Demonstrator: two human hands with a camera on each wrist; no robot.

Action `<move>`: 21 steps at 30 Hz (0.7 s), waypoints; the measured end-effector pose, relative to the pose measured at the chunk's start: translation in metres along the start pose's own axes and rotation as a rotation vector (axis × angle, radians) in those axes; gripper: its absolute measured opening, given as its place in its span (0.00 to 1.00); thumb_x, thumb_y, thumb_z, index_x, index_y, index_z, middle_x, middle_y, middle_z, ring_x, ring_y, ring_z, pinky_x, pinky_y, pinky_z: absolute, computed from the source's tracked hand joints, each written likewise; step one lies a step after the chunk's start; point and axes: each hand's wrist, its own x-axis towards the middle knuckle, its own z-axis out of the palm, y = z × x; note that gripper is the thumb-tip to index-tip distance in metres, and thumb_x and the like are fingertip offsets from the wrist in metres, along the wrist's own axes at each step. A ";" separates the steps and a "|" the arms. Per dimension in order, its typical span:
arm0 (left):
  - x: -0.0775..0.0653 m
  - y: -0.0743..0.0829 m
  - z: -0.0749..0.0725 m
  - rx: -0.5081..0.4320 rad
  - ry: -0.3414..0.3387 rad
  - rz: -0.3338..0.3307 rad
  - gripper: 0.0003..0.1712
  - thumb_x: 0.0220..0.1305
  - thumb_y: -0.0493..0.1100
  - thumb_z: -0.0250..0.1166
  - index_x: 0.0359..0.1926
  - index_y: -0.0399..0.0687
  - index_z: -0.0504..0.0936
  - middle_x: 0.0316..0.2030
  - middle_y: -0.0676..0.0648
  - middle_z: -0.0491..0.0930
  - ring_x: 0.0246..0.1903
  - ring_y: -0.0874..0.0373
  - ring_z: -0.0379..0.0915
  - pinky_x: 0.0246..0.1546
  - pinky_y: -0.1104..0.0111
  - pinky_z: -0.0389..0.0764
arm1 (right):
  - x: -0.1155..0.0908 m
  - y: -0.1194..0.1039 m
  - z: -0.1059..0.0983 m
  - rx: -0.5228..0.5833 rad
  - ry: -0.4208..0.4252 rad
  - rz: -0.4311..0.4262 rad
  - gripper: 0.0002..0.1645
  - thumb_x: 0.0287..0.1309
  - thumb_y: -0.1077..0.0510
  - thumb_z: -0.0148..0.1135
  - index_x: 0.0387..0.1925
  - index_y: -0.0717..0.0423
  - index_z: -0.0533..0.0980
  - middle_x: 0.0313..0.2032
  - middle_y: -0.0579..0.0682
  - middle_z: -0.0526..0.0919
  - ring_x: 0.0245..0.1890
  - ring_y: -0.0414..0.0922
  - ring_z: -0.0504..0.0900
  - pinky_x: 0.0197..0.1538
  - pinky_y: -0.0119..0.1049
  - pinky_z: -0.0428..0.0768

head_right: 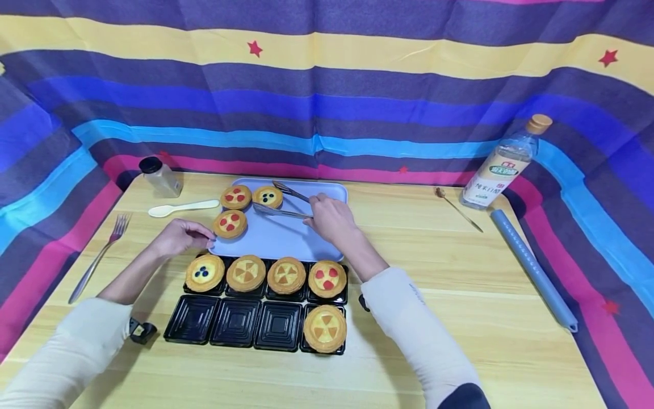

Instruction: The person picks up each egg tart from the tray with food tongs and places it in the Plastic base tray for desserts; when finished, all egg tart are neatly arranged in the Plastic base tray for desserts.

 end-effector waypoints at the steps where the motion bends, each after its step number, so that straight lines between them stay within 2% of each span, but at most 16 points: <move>1: 0.000 0.000 0.000 -0.002 0.001 -0.002 0.15 0.53 0.36 0.69 0.42 0.33 0.83 0.40 0.38 0.85 0.31 0.63 0.78 0.36 0.71 0.80 | 0.001 -0.001 0.000 -0.002 -0.005 0.004 0.29 0.56 0.43 0.65 0.50 0.60 0.75 0.41 0.55 0.82 0.37 0.51 0.82 0.39 0.44 0.82; 5: 0.000 -0.001 0.000 -0.009 0.004 -0.003 0.15 0.53 0.36 0.69 0.42 0.33 0.83 0.41 0.38 0.85 0.31 0.63 0.78 0.36 0.71 0.80 | 0.002 -0.001 -0.001 -0.003 -0.014 0.010 0.29 0.56 0.43 0.64 0.51 0.59 0.75 0.41 0.55 0.82 0.37 0.51 0.82 0.39 0.44 0.81; 12: -0.001 0.000 0.000 -0.016 0.000 0.001 0.15 0.54 0.35 0.69 0.43 0.32 0.82 0.42 0.37 0.84 0.32 0.63 0.78 0.36 0.72 0.80 | 0.001 0.005 -0.001 0.027 -0.016 0.039 0.30 0.57 0.43 0.64 0.55 0.58 0.75 0.47 0.56 0.82 0.43 0.52 0.82 0.44 0.44 0.81; 21: 0.000 -0.002 0.000 -0.012 -0.010 0.004 0.15 0.54 0.35 0.69 0.43 0.33 0.82 0.42 0.37 0.84 0.32 0.63 0.78 0.36 0.72 0.80 | -0.003 0.005 -0.008 0.024 0.015 0.010 0.32 0.57 0.42 0.63 0.56 0.59 0.74 0.49 0.57 0.82 0.43 0.52 0.83 0.45 0.44 0.82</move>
